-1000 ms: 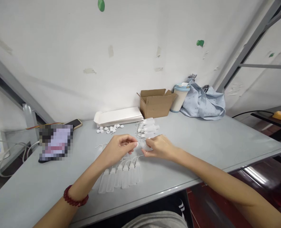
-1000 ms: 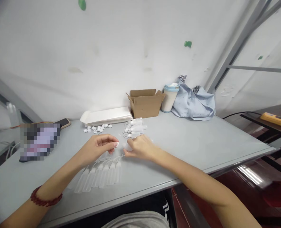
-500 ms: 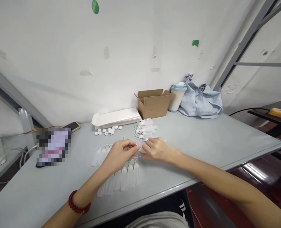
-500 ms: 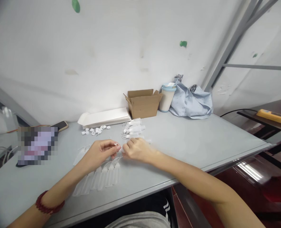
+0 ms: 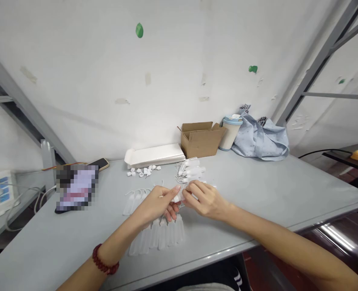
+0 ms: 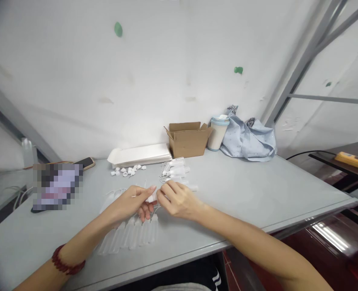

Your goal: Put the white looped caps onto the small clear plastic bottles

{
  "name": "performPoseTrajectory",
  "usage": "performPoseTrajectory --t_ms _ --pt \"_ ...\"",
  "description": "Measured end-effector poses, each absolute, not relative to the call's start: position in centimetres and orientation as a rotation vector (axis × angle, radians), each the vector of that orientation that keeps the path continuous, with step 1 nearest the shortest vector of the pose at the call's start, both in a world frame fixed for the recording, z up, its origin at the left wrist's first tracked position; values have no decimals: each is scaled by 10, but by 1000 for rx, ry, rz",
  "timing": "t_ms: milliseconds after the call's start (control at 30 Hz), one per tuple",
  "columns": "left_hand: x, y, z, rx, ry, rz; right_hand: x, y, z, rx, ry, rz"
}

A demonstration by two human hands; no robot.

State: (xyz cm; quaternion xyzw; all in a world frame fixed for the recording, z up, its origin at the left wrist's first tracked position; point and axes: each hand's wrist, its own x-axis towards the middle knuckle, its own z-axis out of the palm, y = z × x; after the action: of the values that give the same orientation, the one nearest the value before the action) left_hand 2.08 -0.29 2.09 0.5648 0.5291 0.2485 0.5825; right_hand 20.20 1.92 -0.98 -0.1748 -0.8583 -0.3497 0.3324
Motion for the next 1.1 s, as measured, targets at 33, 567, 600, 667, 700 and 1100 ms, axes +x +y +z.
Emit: performPoseTrajectory --t_ms 33,567,600,667,700,1100 --pt "20 -3 20 1322 1218 586 202 19 -10 -461 -2226 -901" --pt "12 -1 20 1237 1059 577 205 21 -9 -486 -2200 -825" --pt "13 0 19 1238 1072 579 206 21 -9 -465 -2204 -828" --pt "14 1 18 1253 1097 587 207 22 -10 -425 -2222 -813" --pt "14 1 17 1270 1105 590 207 22 -10 -410 -2227 -791" --pt "14 -1 17 1934 1321 842 201 29 -19 -529 -2145 -401"
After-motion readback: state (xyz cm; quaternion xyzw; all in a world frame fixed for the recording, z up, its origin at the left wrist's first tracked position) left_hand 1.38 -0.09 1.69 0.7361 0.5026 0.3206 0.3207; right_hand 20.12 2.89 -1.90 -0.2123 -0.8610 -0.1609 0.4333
